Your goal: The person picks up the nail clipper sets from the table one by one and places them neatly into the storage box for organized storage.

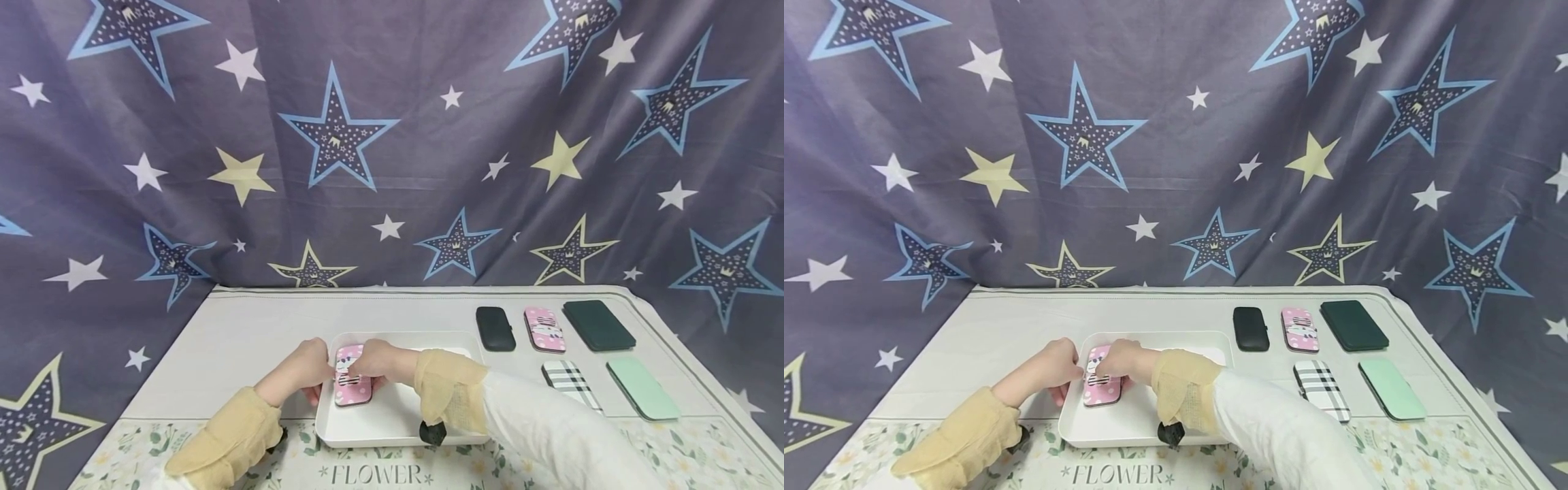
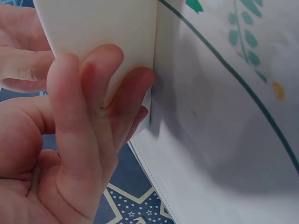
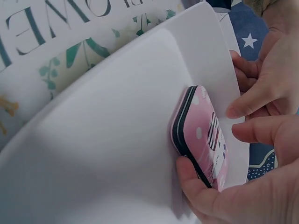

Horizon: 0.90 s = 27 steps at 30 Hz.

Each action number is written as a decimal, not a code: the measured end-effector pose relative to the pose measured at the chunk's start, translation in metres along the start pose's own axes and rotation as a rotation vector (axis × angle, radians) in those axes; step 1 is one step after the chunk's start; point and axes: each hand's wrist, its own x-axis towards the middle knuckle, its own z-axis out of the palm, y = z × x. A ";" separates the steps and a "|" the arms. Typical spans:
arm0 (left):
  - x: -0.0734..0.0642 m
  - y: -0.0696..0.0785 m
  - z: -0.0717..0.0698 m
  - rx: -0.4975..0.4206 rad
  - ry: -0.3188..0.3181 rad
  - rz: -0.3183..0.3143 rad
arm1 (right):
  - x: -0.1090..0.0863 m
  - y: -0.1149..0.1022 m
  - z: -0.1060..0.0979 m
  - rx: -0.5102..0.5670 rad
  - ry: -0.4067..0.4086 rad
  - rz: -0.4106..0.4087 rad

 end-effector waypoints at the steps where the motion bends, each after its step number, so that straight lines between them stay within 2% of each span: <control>1: 0.000 0.000 0.000 0.002 -0.001 0.001 | -0.001 0.000 -0.001 0.011 -0.009 0.002; 7: 0.000 0.000 -0.002 0.019 -0.002 -0.004 | -0.004 -0.002 -0.009 0.091 -0.096 0.008; 15: 0.000 0.001 -0.002 0.022 -0.010 -0.020 | -0.020 -0.011 -0.037 -0.036 -0.162 0.013; 22: 0.002 0.000 0.000 0.026 -0.011 -0.023 | -0.039 -0.019 -0.073 -0.164 -0.139 -0.051; 27: 0.003 -0.001 0.001 0.021 -0.014 -0.034 | -0.051 -0.017 -0.103 -0.208 -0.068 -0.127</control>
